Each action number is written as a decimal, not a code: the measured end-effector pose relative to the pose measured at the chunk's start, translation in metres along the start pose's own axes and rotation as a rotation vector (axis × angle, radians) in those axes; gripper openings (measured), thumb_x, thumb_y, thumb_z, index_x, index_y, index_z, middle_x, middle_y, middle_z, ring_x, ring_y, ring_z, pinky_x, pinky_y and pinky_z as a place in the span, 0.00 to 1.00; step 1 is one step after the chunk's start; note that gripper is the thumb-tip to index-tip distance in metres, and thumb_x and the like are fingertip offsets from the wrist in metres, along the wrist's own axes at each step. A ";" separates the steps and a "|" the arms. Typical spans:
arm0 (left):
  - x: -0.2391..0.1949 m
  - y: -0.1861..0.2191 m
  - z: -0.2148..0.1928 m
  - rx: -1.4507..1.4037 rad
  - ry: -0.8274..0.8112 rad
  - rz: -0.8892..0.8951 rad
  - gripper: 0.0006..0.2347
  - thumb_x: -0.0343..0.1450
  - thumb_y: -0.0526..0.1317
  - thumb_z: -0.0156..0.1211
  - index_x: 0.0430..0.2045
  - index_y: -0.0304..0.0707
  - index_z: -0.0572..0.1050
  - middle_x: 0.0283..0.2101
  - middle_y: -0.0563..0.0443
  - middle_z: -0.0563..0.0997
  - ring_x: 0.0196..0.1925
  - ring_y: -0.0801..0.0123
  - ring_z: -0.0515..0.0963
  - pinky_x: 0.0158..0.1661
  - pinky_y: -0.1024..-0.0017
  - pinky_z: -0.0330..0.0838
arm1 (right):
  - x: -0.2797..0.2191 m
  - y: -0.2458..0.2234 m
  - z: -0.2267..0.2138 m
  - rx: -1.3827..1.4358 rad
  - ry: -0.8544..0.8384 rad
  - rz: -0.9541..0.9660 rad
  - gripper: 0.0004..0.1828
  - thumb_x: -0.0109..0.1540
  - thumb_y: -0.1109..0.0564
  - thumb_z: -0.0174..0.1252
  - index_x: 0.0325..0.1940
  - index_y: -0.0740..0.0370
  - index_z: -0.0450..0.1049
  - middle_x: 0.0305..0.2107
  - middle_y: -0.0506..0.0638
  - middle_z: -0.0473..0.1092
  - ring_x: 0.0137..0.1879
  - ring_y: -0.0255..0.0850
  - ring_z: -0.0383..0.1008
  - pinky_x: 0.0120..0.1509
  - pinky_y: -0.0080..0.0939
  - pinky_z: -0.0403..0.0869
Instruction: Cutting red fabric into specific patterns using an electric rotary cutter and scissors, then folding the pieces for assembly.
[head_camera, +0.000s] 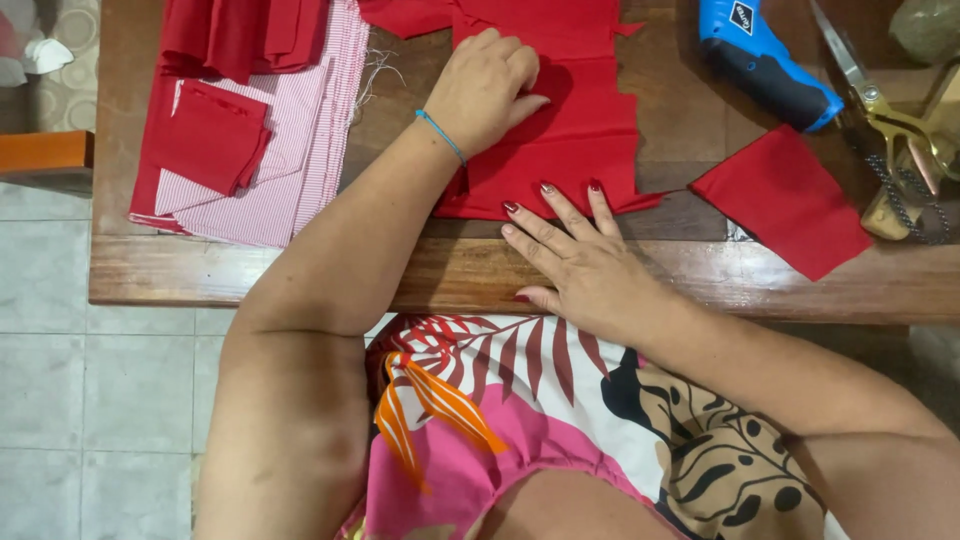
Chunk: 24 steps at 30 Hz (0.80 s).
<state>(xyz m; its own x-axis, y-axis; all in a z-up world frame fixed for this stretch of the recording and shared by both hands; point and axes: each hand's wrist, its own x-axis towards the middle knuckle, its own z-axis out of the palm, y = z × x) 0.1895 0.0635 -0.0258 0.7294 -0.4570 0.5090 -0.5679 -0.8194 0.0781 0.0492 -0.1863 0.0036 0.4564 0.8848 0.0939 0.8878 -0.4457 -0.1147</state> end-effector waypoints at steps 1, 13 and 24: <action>-0.002 0.002 -0.001 -0.002 -0.003 0.001 0.17 0.67 0.48 0.77 0.28 0.43 0.71 0.30 0.51 0.75 0.33 0.56 0.71 0.35 0.59 0.68 | -0.001 -0.001 0.001 0.003 -0.001 0.002 0.43 0.64 0.31 0.52 0.78 0.50 0.57 0.76 0.46 0.52 0.82 0.55 0.43 0.79 0.76 0.42; 0.002 0.013 -0.023 -0.151 -0.060 0.152 0.17 0.66 0.42 0.79 0.24 0.44 0.68 0.32 0.54 0.73 0.34 0.59 0.69 0.36 0.62 0.65 | 0.000 -0.002 -0.001 0.013 0.009 0.003 0.43 0.62 0.32 0.55 0.77 0.50 0.59 0.76 0.46 0.53 0.81 0.55 0.46 0.78 0.77 0.44; 0.000 -0.005 -0.017 -0.375 -0.103 0.011 0.04 0.71 0.31 0.67 0.29 0.39 0.77 0.29 0.51 0.80 0.31 0.58 0.77 0.31 0.62 0.71 | 0.002 -0.002 -0.006 -0.002 0.018 -0.006 0.42 0.63 0.30 0.53 0.77 0.50 0.60 0.76 0.47 0.53 0.81 0.53 0.46 0.78 0.77 0.44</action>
<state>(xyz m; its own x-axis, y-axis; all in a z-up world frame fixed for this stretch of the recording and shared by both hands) 0.1862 0.0731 -0.0115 0.7458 -0.5133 0.4247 -0.6624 -0.6390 0.3910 0.0490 -0.1848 0.0102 0.4518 0.8850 0.1125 0.8908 -0.4405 -0.1119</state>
